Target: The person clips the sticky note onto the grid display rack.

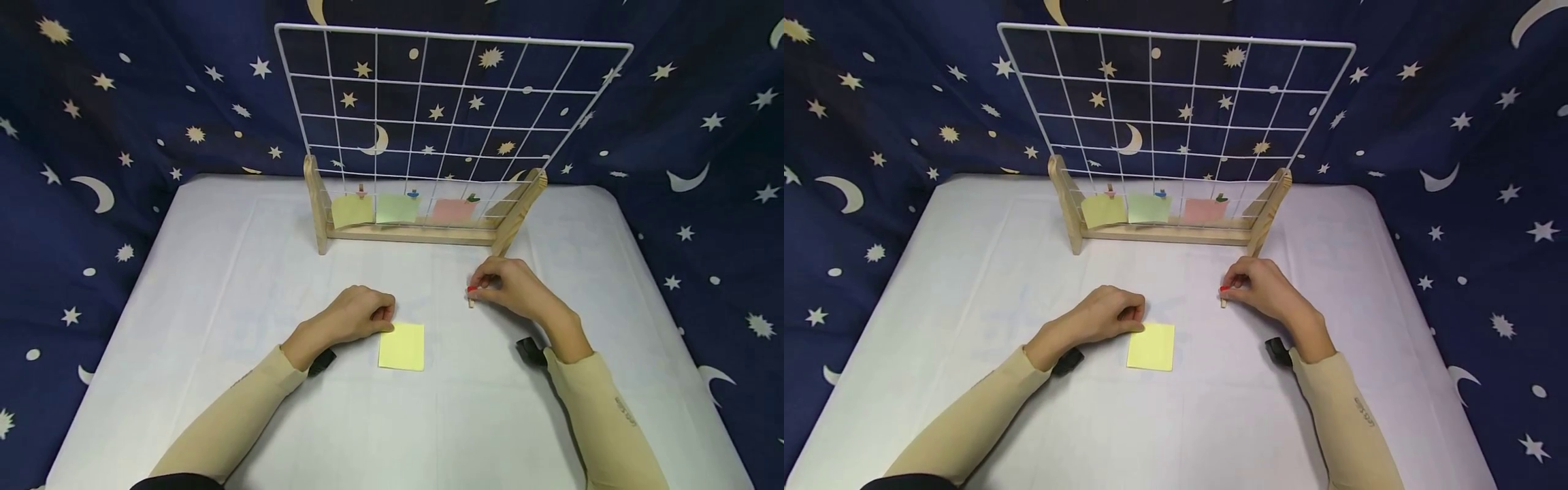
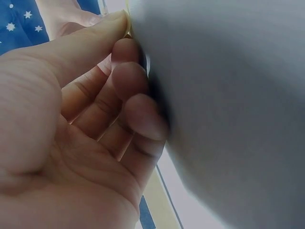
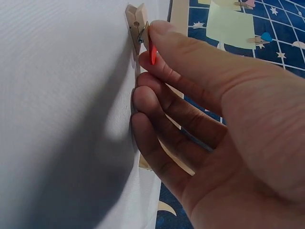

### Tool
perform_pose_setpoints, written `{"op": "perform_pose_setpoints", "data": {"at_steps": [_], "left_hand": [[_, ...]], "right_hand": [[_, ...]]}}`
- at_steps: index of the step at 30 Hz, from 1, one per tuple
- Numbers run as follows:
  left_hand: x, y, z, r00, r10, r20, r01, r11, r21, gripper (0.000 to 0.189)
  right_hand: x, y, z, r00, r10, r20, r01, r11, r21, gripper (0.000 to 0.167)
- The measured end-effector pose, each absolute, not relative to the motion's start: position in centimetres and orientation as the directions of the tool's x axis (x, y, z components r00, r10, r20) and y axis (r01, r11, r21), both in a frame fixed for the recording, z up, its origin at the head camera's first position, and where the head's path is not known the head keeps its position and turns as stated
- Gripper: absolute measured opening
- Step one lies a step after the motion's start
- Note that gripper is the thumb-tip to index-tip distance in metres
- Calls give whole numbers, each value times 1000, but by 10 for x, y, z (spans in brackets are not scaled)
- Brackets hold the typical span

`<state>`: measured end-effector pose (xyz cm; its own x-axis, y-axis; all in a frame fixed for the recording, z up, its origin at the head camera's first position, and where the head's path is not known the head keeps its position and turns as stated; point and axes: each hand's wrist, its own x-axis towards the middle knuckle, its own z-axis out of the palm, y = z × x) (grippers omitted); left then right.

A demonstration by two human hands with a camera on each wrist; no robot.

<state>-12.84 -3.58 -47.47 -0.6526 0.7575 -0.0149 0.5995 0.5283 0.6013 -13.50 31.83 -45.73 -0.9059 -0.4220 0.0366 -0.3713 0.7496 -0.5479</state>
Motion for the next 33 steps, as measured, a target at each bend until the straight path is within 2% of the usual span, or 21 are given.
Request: {"op": "perform_pose_setpoints", "data": {"at_steps": [25, 33], "left_hand": [[-123, -34, -473, -647, 763, -3, 613, 522, 593, 28], [-123, -34, -474, -648, 762, -7, 608, 523, 597, 28]], "right_hand": [[-129, 319, -452, -901, -434, 16, -371, 749, -549, 19], [-128, 317, -449, -903, -430, -20, -329, 720, -611, 20]]}}
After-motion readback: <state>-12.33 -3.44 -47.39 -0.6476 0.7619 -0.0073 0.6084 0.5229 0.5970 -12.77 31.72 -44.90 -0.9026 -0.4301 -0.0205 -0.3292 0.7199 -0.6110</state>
